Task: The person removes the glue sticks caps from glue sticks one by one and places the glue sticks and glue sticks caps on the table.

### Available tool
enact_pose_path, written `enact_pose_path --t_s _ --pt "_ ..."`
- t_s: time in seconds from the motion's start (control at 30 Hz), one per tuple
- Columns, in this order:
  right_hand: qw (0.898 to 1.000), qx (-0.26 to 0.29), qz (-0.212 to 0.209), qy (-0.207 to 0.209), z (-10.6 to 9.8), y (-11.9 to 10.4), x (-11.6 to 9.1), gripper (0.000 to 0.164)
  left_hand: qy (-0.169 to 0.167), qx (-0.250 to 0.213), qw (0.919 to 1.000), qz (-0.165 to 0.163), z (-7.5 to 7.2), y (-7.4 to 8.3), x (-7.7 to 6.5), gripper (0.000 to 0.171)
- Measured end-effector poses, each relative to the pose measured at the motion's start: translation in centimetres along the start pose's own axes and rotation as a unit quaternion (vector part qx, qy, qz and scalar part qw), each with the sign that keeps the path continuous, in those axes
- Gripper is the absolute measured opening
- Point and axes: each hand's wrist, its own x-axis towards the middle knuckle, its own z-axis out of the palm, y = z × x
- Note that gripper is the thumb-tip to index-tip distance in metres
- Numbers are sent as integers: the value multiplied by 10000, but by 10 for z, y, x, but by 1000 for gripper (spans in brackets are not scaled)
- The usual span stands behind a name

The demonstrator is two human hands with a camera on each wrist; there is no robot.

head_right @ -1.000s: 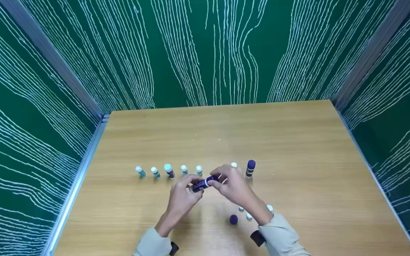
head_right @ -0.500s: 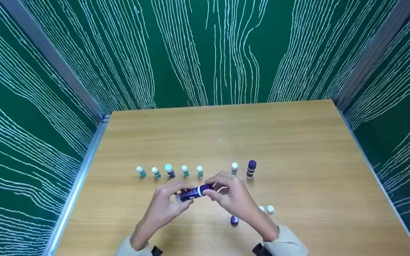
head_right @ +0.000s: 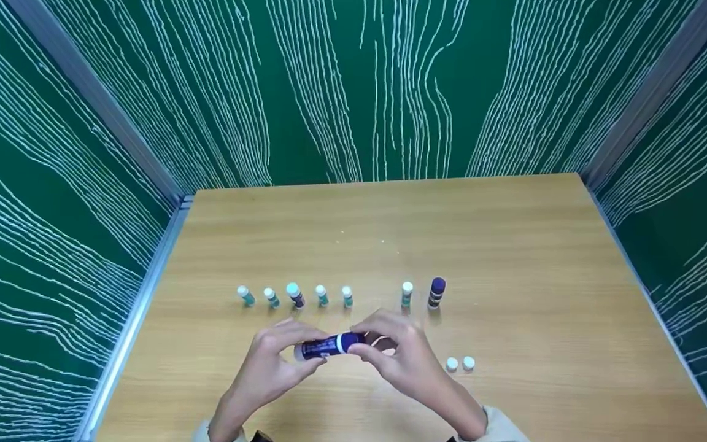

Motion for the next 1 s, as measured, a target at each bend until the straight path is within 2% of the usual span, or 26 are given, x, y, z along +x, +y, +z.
enact_pose_path --t_s 0.13,0.3,0.4,0.63,0.77,0.9,1.0 --pt "9990 74 -440 90 4 -14 5 33 -49 -2 10000 -63 -2 2 -2 26" --pt "9972 4 -745 66 6 -25 10 35 123 -55 9998 167 -3 2 -3 26" --pt "9963 -123 -850 54 6 -27 11 36 229 -62 9993 283 -3 2 -4 27" --pt "9941 -471 -976 7 9 -28 11 35 237 -10 9994 268 -3 -1 -5 26" --pt "9919 -691 -1067 -9 9 -31 11 35 292 84 9989 370 -2 -1 -5 26" --pt "9925 -714 -996 8 9 -31 11 34 340 174 9987 328 -2 1 -5 26" --pt "9973 -498 -537 -37 9 -24 8 32 420 296 9983 292 -2 4 -6 26"
